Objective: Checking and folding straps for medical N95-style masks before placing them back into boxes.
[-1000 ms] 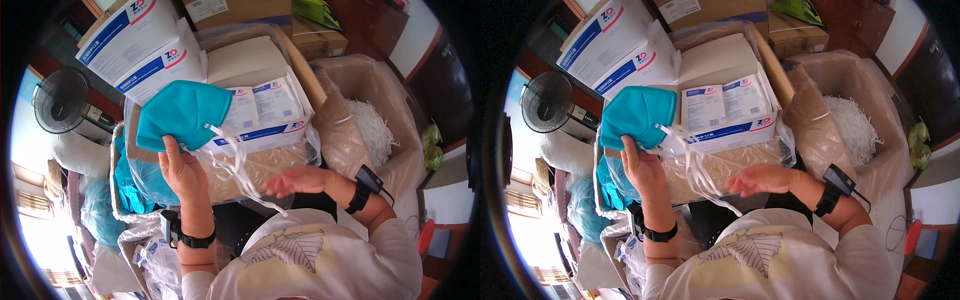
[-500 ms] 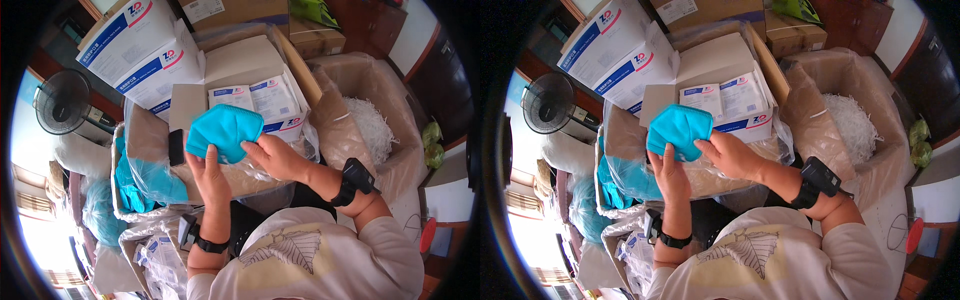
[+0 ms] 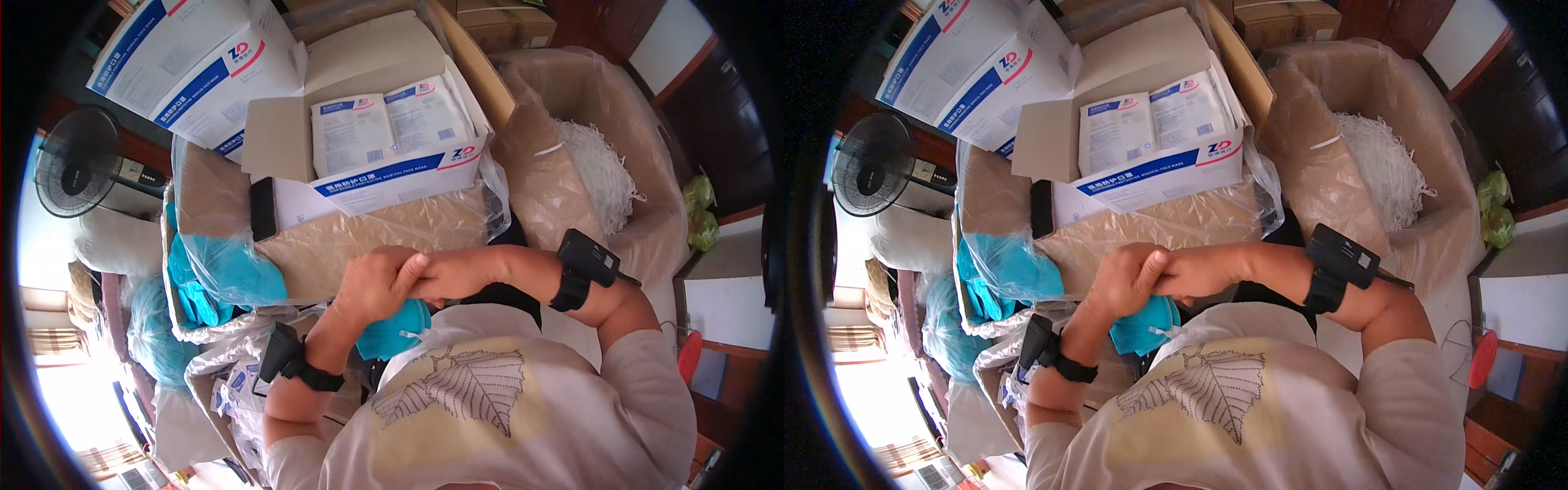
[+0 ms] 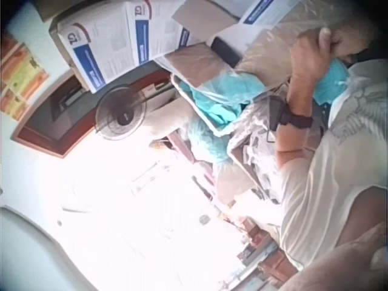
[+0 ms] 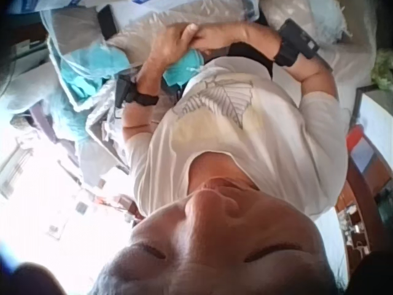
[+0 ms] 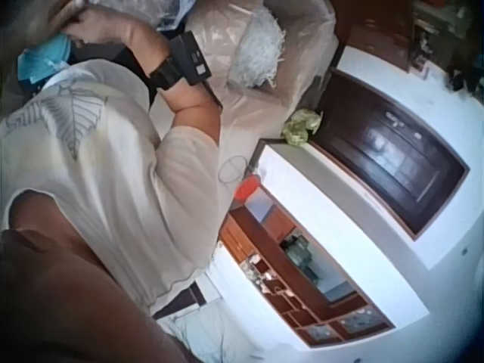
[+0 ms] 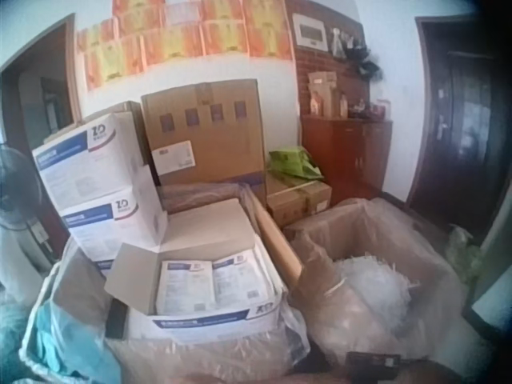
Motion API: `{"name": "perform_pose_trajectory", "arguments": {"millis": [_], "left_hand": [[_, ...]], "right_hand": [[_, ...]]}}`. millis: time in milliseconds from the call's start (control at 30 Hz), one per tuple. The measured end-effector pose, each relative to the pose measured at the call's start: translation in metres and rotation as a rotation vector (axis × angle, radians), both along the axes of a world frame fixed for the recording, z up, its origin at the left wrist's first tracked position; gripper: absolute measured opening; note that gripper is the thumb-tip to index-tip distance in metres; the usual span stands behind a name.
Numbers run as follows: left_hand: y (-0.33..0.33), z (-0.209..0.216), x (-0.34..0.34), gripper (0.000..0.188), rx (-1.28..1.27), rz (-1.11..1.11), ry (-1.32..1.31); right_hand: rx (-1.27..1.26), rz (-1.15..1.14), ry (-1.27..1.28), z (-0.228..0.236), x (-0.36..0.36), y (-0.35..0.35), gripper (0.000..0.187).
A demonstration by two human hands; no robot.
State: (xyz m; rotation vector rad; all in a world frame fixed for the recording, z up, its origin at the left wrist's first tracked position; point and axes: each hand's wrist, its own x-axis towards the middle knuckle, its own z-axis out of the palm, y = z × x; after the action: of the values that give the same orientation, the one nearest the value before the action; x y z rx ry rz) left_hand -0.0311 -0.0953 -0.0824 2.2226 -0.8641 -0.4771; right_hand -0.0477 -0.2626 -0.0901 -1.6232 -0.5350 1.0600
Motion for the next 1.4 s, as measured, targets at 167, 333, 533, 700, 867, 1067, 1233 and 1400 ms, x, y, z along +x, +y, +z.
{"name": "perform_pose_trajectory", "arguments": {"millis": [167,333,533,700,867,1067,1233,1400], "left_hand": [[0.013,0.026,0.017,0.037,0.072,0.291,-0.076],[0.049,0.050,0.039,0.032,-0.155,0.477,-0.012],[0.042,0.083,0.034,0.034,-0.159,0.388,0.135],[0.032,0.096,0.033,0.036,-0.155,0.307,0.139],[0.026,0.102,0.044,0.026,-0.154,0.262,0.112],[0.029,0.101,0.053,0.028,-0.020,0.280,-0.012],[0.047,0.089,0.057,0.020,0.227,0.256,-0.268],[0.076,0.046,0.037,0.026,0.375,0.085,-0.322]], "right_hand": [[0.173,-0.039,-0.069,-0.008,0.009,0.001,0.030],[-0.004,-0.127,-0.183,-0.019,0.016,-0.010,0.029],[0.108,-0.228,-0.404,-0.055,0.021,0.005,0.034],[0.345,-0.295,-0.282,-0.061,0.022,0.009,0.032],[0.407,-0.024,0.230,-0.064,0.008,0.005,0.029],[0.575,-0.024,0.730,-0.059,-0.019,0.002,0.030],[0.441,0.005,0.726,-0.055,-0.019,-0.006,0.030],[0.130,-0.077,0.368,-0.057,-0.014,-0.010,0.027]]}}
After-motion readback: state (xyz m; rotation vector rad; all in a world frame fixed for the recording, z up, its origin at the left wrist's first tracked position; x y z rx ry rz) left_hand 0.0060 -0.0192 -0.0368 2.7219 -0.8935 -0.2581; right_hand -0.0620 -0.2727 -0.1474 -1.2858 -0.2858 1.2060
